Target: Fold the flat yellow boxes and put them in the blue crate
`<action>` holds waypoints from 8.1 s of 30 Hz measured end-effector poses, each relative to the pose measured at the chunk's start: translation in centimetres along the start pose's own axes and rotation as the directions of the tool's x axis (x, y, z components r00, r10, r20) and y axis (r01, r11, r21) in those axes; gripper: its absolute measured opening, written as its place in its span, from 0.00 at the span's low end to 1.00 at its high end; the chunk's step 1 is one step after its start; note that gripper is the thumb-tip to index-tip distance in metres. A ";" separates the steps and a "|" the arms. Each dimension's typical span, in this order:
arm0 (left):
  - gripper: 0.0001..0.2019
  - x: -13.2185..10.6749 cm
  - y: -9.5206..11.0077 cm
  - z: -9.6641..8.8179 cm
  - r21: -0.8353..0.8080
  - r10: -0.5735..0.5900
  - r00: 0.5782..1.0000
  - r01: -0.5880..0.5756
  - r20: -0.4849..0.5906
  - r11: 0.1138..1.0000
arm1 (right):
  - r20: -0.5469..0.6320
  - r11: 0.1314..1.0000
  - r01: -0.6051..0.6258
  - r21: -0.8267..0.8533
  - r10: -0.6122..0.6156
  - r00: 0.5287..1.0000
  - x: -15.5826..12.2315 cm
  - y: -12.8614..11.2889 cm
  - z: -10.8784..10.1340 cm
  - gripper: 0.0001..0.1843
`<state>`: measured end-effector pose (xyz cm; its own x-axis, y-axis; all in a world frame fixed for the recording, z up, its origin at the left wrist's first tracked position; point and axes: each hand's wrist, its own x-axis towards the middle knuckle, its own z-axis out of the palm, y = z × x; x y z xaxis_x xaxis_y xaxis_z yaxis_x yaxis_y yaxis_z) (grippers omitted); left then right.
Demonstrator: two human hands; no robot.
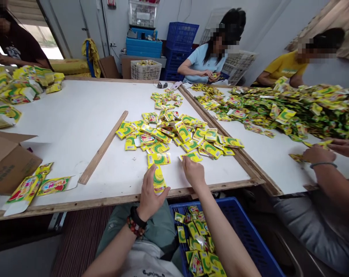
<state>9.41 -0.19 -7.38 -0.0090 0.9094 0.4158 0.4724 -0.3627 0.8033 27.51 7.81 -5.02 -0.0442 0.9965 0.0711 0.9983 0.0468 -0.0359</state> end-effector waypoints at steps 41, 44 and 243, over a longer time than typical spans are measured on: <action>0.29 0.3 -0.1 -0.1 -0.077 -0.041 0.981 0.057 0.188 0.995 | -0.133 0.400 0.123 0.908 -0.003 0.991 -8.4 -7.5 -2.6 0.16; 0.27 0.3 -0.4 0.1 -0.023 -0.114 0.971 0.121 0.211 0.992 | -0.128 0.448 0.115 0.887 0.000 0.992 -7.9 -7.5 -2.6 0.17; 0.38 2.1 1.4 -0.1 0.140 0.298 0.908 -0.349 0.294 0.926 | 0.142 0.864 -0.106 0.491 0.040 0.989 -4.5 4.8 -5.0 0.28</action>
<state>9.98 1.19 -5.41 0.3919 0.7776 0.4916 0.5644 -0.6252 0.5391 32.68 3.21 -0.48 -0.0091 0.9973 -0.0725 0.8484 -0.0307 -0.5285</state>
